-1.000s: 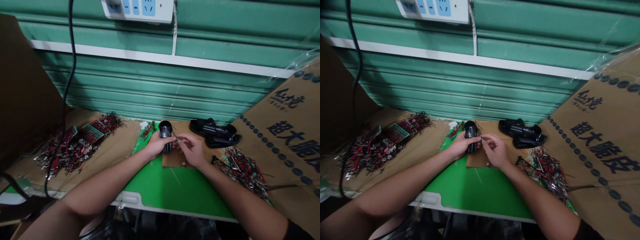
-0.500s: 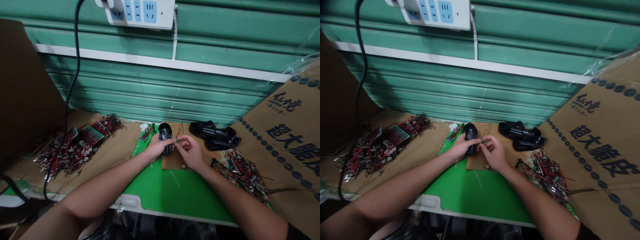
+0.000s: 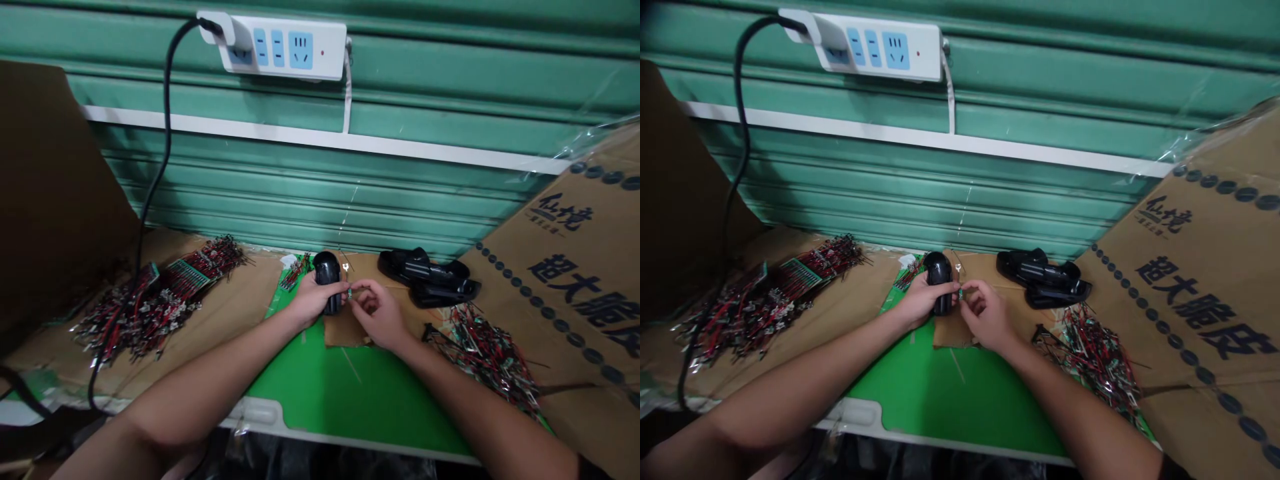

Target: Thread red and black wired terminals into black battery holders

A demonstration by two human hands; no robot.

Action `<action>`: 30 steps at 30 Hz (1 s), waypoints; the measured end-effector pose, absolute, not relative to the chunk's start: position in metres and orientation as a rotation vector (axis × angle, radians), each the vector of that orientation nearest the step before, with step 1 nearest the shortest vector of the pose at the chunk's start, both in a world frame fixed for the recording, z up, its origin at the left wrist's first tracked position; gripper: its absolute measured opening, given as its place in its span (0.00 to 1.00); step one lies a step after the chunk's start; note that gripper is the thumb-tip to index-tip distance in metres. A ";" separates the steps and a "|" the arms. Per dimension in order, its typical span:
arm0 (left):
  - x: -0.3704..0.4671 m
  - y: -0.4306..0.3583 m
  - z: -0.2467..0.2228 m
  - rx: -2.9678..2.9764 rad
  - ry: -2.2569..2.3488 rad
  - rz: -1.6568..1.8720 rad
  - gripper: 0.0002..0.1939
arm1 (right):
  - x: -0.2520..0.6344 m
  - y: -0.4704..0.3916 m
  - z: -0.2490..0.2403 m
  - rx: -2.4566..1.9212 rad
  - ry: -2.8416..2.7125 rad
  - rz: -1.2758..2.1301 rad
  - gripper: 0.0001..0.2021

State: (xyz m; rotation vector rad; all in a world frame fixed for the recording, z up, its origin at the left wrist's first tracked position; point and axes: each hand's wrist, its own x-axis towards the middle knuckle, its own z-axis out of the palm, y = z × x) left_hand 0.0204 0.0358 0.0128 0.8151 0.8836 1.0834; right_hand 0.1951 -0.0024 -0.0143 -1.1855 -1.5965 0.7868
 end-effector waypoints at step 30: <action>0.020 0.038 0.013 0.815 0.943 1.139 0.26 | 0.193 0.007 -0.010 -1.156 -1.231 1.335 0.23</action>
